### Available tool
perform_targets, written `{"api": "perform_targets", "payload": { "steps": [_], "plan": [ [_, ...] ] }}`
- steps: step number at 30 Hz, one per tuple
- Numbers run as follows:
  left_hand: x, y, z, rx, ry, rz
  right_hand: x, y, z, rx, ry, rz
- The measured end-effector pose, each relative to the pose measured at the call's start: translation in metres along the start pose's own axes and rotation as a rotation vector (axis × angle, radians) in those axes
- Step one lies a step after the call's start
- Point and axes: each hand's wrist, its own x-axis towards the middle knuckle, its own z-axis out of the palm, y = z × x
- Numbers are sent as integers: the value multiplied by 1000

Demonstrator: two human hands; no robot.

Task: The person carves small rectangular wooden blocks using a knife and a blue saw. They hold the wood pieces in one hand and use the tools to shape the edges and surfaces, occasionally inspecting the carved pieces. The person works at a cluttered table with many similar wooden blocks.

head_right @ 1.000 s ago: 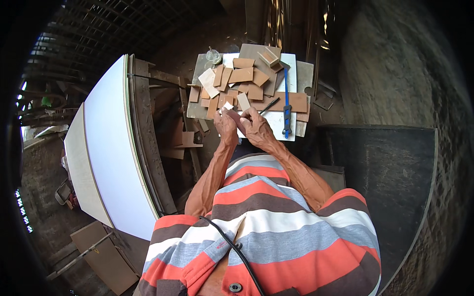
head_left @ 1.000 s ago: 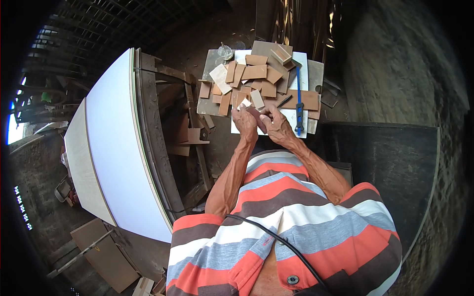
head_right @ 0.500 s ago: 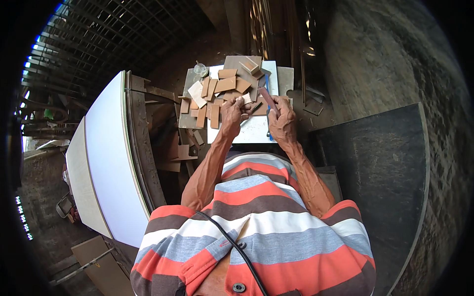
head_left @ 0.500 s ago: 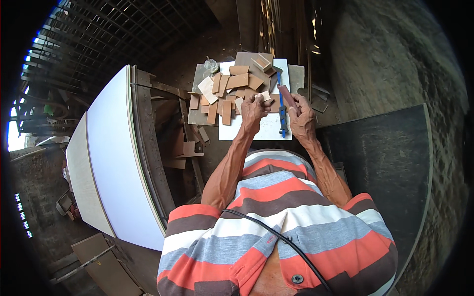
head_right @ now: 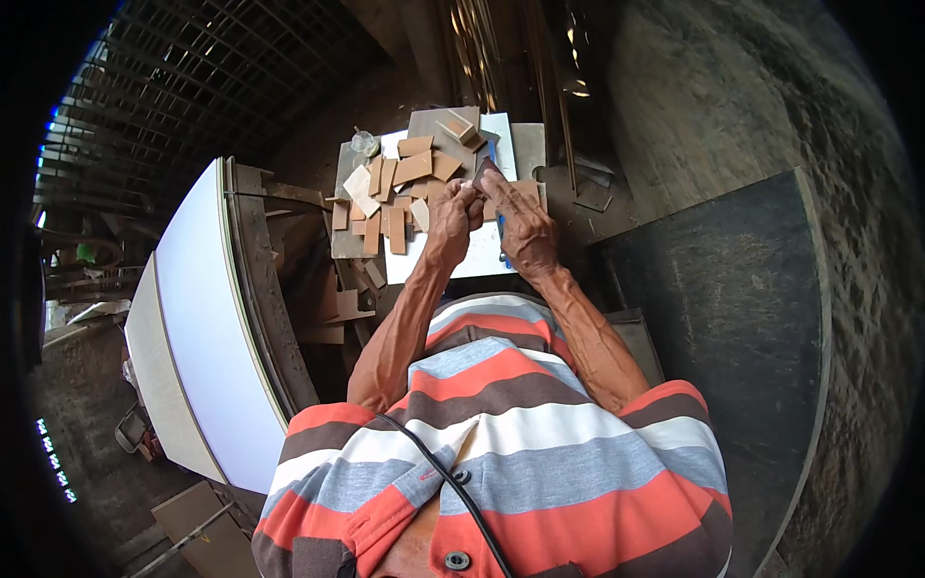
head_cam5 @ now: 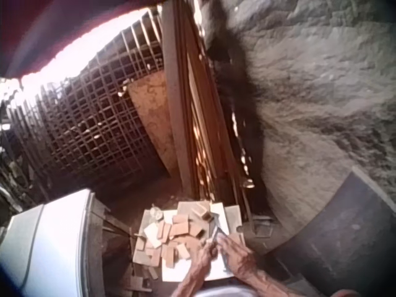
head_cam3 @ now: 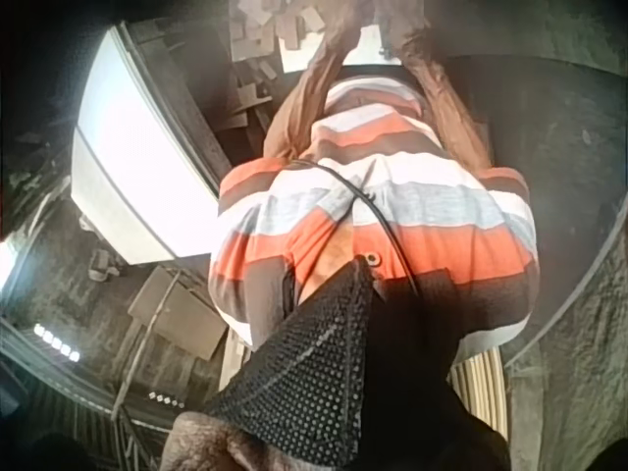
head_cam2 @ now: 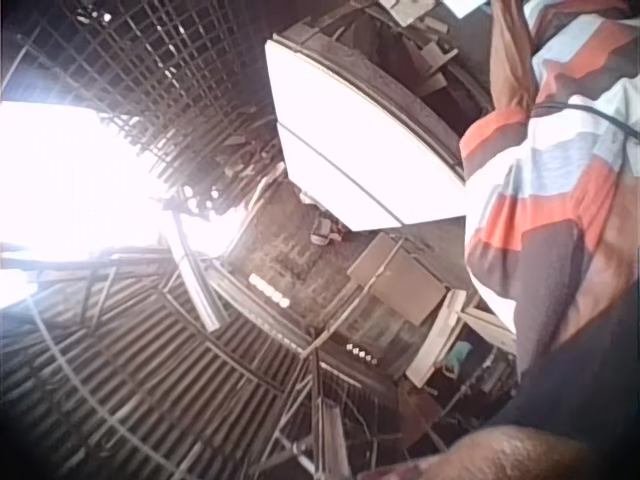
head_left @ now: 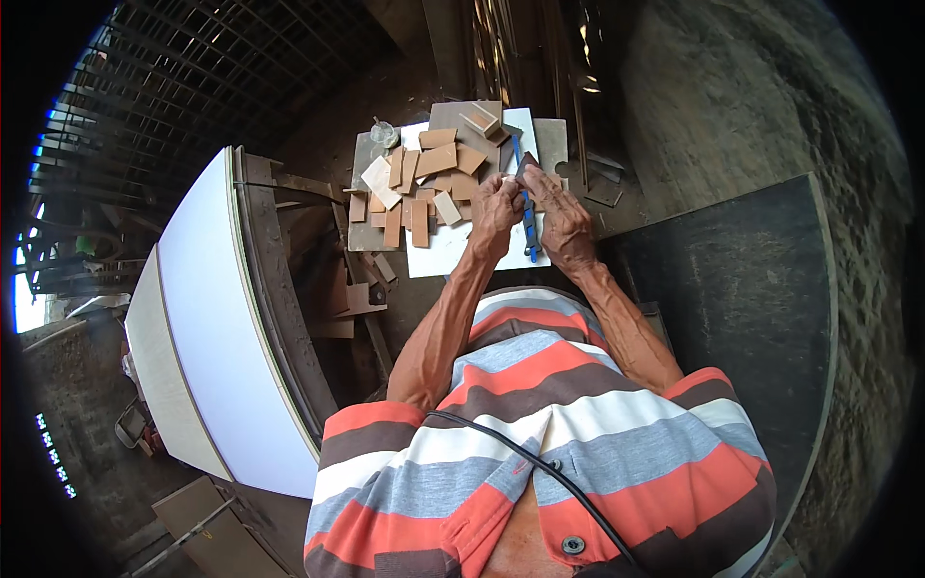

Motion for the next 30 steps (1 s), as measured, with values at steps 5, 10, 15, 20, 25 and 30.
{"api": "perform_targets", "payload": {
  "steps": [5, 10, 15, 20, 25, 30],
  "plan": [
    [-12, -3, 5, -91, 45, -7, 5, 9, -2, 113, -65, 290],
    [-4, -3, -3, -130, 17, -24, 2, -20, 4, 142, -131, 61],
    [-5, 6, 2, -18, 123, 19, 12, -25, 13, 171, -168, 177],
    [-8, -6, -3, 28, 119, 103, 27, -34, 12, 285, -252, 309],
    [-3, -1, -12, 57, 178, 127, 22, -44, 16, 353, -228, 353],
    [-2, 7, -12, -43, 232, 166, 15, -45, 6, 206, -243, 86]
  ]
}}
